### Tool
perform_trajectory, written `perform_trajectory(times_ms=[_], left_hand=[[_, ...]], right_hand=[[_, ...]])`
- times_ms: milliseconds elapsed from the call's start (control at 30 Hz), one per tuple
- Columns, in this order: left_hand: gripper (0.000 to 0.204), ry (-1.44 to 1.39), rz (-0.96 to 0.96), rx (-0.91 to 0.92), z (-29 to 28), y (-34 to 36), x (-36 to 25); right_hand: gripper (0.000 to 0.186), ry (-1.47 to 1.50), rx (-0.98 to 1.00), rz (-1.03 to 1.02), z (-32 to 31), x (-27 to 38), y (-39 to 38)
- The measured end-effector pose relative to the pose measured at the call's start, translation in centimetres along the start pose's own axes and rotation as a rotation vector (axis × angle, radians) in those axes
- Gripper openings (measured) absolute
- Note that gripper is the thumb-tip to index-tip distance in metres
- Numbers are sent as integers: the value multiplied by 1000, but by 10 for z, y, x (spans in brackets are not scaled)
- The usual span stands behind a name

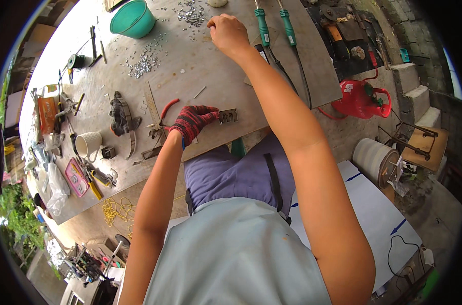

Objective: Soldering wires and using a file to prepare small electronic components at a workbench.

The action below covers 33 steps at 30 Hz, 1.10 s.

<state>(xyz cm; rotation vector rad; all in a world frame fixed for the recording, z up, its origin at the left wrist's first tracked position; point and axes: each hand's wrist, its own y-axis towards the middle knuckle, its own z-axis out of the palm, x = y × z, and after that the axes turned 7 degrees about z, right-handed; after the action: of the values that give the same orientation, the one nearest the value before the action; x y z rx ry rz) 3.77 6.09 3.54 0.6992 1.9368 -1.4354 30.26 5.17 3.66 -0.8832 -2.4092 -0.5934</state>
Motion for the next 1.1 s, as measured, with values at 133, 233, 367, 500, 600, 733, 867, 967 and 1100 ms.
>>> perform_trajectory(times_ms=[133,233,367,500,600,733,867,967,1100], left_hand=[[37,-9,-23,19,-2,-5,-10],[39,-3,-39,25,-2,-4,-9],[42,-15,-30,14,-3,-6,-8],[42,-32,-45,23,-2,-4,-7],[42,-32,-38,10,-2,-8,-7],[42,1,-52,23,-2,-10,-13],[44,-2,-48,30,-1,-5,-7],[40,-37,-39,15,-2,-6,-7],[38,-74,-35,32,0,-2,-8]], right_hand=[[19,-69,103,108,16,1,14],[20,-95,149,146,25,-1,21],[20,-86,159,119,37,-1,26],[19,-84,192,72,51,-4,33],[19,-88,209,62,60,6,35],[18,-147,169,32,74,6,40],[18,-215,175,45,75,14,45],[35,-274,407,111,65,23,51],[43,-76,308,265,84,3,55]])
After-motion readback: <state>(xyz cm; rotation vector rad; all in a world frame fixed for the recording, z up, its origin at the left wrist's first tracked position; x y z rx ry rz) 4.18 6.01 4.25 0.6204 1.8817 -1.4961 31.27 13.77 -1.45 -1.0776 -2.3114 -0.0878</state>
